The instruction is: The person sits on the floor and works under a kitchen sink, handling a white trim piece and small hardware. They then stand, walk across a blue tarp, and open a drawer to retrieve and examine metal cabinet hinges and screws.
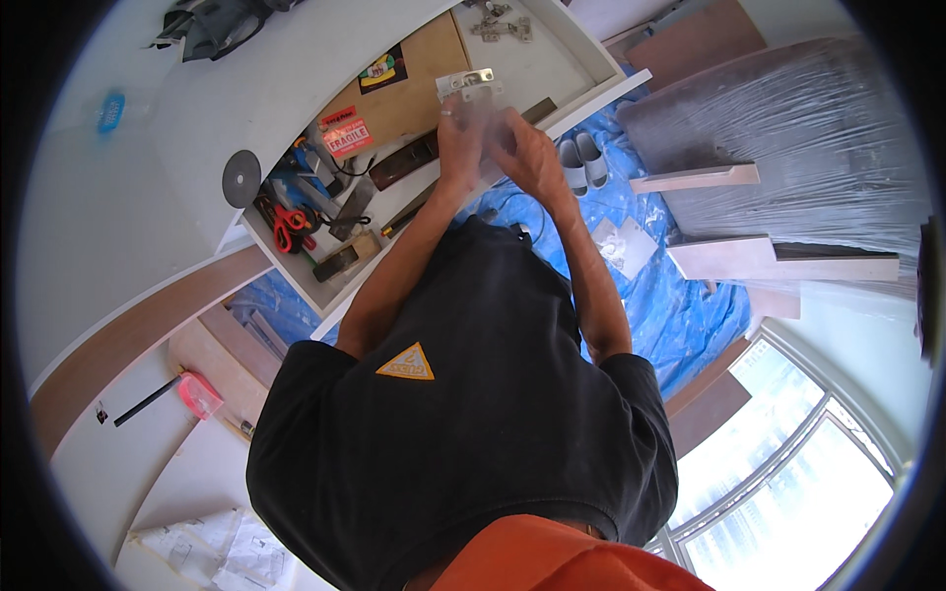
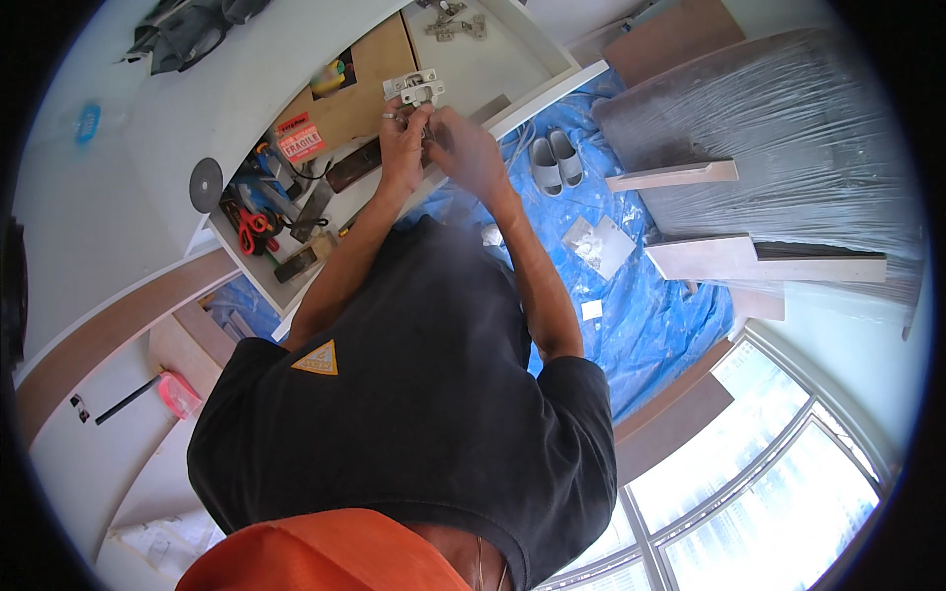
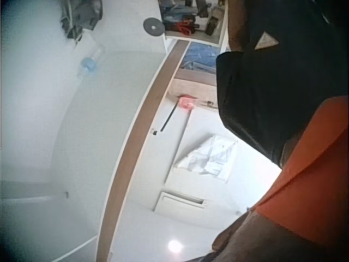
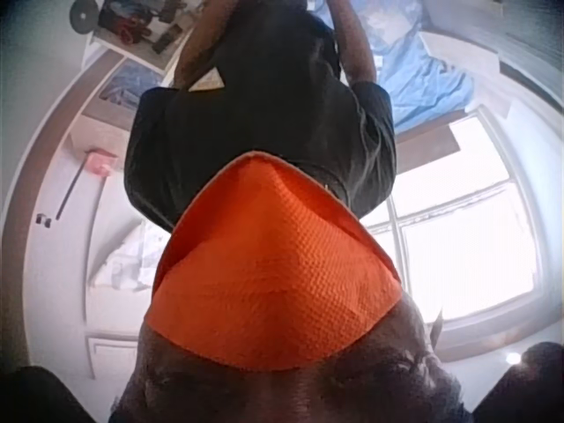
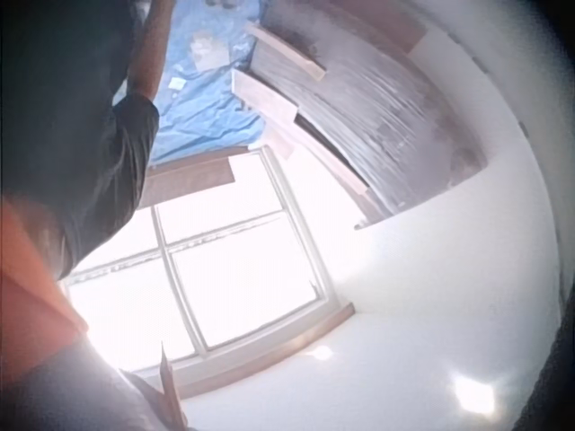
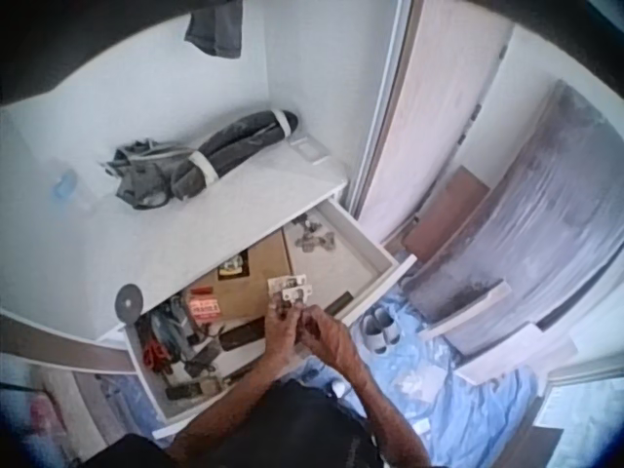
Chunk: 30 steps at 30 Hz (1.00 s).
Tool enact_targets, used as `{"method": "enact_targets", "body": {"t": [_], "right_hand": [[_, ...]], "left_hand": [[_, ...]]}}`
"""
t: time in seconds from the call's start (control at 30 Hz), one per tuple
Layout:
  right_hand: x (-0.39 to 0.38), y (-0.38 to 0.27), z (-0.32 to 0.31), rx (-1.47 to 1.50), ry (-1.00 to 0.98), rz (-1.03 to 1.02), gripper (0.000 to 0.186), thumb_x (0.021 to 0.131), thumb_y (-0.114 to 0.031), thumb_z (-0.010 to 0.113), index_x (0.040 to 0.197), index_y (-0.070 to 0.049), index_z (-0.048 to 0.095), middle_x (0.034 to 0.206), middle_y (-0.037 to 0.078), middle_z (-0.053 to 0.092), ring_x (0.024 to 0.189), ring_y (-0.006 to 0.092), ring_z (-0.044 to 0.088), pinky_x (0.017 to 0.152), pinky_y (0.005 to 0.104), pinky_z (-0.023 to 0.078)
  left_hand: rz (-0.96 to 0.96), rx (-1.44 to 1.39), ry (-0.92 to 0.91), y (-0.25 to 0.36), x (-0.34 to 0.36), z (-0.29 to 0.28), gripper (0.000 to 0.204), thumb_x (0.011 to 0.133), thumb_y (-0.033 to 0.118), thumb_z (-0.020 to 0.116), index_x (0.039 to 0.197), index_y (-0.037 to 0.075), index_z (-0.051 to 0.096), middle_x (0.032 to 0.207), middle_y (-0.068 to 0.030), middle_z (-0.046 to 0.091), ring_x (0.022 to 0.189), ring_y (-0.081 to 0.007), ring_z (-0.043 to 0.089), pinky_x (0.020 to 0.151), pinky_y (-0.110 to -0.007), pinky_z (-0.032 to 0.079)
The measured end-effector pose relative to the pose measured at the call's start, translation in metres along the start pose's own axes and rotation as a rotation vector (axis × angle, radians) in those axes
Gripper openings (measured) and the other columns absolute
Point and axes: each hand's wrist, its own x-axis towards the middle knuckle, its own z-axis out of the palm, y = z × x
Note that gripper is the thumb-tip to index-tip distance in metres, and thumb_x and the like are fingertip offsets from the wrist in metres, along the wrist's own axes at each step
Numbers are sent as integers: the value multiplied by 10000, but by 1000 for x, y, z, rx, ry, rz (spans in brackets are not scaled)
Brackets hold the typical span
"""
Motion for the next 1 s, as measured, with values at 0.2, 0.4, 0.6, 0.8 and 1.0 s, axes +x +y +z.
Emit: {"method": "enact_targets", "body": {"t": [0.2,0.4,0.6,0.8,1.0], "right_hand": [[-4,-2,0,35,16,-38,251,849,-191,703,1042,-83,583,873,150,677,819,344,669,711,406,516],[-5,-3,4,62,111,71,218,888,-199,694,1017,-59,588,899,164,687,826,349,678,723,411,522],[-6,0,14,14,225,-45,186,890,-180,688,980,-51,587,859,163,643,804,348,651,694,419,503],[-4,1,25,-46,405,-74,113,867,-81,599,972,-42,589,844,163,575,850,374,602,730,436,490],[6,20,0,-12,502,-192,178,1022,-86,441,1003,6,592,736,108,581,633,193,560,602,318,451]], "left_hand": [[-167,10,-65,14,2,-5,311,944,203,656,1202,69,545,1001,-12,615,819,-88,602,700,-240,505],[-10,34,-66,17,-3,1,268,976,232,624,1178,59,587,1029,-15,615,889,-97,598,771,-263,501],[125,150,-61,18,-4,-3,257,991,211,590,1183,40,575,1002,-15,611,890,-90,581,770,-256,474],[12,47,40,7,2,-11,274,1005,261,564,1123,15,576,1047,-56,622,972,-172,644,779,-335,555],[-39,-41,56,21,6,-25,345,1016,314,511,1152,-2,533,1060,-111,608,1006,-263,663,844,-472,595]]}}
